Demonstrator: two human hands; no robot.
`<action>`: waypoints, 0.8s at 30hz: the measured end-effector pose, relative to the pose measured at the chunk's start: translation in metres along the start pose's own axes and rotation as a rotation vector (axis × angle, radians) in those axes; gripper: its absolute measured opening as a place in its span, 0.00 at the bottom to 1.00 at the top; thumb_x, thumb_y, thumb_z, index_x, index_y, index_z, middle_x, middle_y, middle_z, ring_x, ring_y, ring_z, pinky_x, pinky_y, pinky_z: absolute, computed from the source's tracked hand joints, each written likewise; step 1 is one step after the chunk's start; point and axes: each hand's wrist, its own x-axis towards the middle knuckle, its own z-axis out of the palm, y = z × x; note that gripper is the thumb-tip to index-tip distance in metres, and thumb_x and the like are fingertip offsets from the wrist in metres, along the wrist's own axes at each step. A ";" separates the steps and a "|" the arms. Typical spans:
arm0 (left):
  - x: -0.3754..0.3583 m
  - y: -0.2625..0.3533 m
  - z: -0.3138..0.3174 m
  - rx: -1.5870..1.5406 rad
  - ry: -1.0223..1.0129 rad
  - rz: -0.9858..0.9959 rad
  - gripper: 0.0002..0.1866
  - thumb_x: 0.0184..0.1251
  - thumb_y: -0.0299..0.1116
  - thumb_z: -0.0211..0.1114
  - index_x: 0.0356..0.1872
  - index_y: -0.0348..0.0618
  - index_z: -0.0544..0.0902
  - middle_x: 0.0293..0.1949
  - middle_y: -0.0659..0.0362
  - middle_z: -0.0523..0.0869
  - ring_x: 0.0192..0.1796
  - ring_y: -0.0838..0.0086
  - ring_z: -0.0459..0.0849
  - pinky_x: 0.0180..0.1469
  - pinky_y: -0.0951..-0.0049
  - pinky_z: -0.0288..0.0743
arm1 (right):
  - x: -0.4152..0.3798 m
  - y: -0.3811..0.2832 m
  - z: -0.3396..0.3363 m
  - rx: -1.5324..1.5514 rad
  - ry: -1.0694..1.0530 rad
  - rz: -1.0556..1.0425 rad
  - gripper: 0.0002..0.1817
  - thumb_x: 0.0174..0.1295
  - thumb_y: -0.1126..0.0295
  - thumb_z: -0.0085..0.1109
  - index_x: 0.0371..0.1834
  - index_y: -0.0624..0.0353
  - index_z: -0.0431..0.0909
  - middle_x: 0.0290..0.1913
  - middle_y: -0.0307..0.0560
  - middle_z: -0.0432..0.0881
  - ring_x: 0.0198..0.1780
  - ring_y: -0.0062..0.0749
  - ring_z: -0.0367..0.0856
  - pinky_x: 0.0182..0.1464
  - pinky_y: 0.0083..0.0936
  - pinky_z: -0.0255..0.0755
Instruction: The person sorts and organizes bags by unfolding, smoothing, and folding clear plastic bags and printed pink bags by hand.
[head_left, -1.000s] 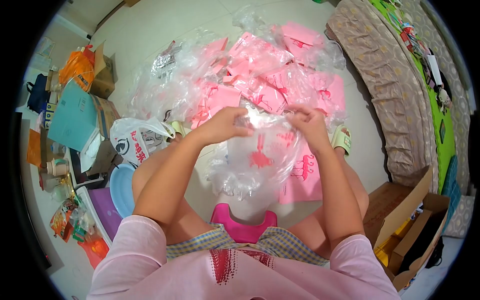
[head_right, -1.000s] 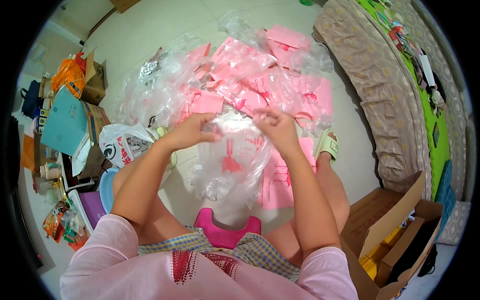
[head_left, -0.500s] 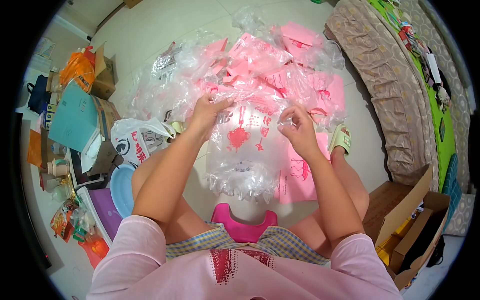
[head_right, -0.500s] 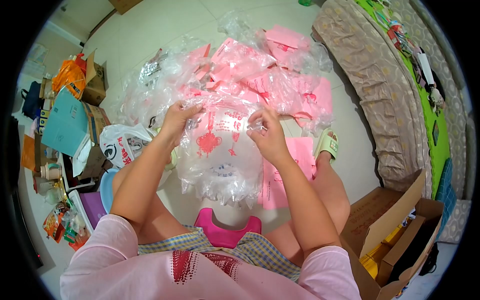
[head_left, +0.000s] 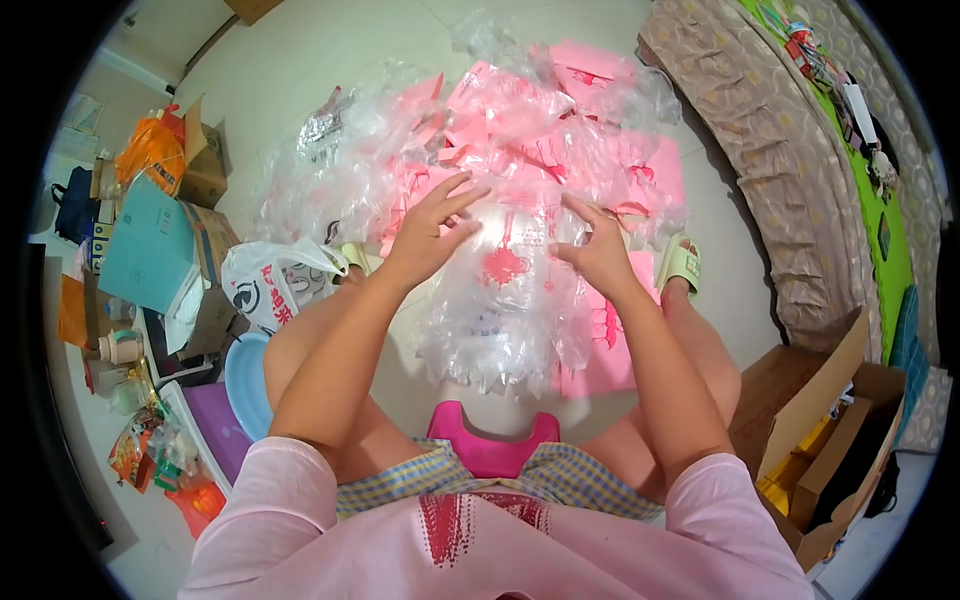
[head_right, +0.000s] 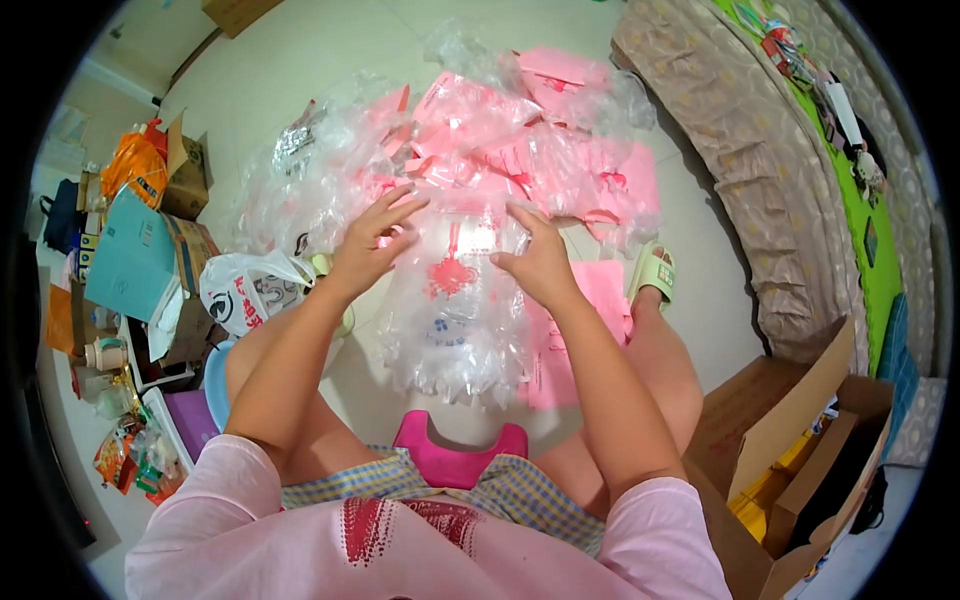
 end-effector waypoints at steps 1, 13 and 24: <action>-0.003 0.002 0.007 0.001 0.027 -0.102 0.09 0.56 0.22 0.64 0.40 0.39 0.79 0.45 0.60 0.79 0.32 0.78 0.76 0.35 0.81 0.71 | -0.001 0.000 0.001 0.001 -0.001 0.004 0.34 0.41 0.76 0.68 0.57 0.63 0.71 0.57 0.53 0.72 0.59 0.40 0.71 0.60 0.28 0.64; -0.066 -0.119 0.018 0.471 -0.378 -0.173 0.28 0.45 0.13 0.56 0.52 0.46 0.75 0.49 0.52 0.76 0.47 0.61 0.78 0.49 0.68 0.73 | -0.048 0.068 0.072 -0.292 -0.307 0.206 0.37 0.42 0.84 0.57 0.62 0.62 0.64 0.63 0.59 0.64 0.62 0.51 0.65 0.61 0.33 0.64; -0.112 -0.143 0.063 0.866 -0.542 -0.448 0.35 0.43 0.28 0.71 0.58 0.54 0.70 0.68 0.52 0.59 0.68 0.62 0.60 0.65 0.53 0.55 | -0.110 0.140 0.155 -0.245 -0.276 0.389 0.45 0.42 0.81 0.63 0.68 0.59 0.53 0.67 0.61 0.55 0.65 0.57 0.61 0.61 0.38 0.64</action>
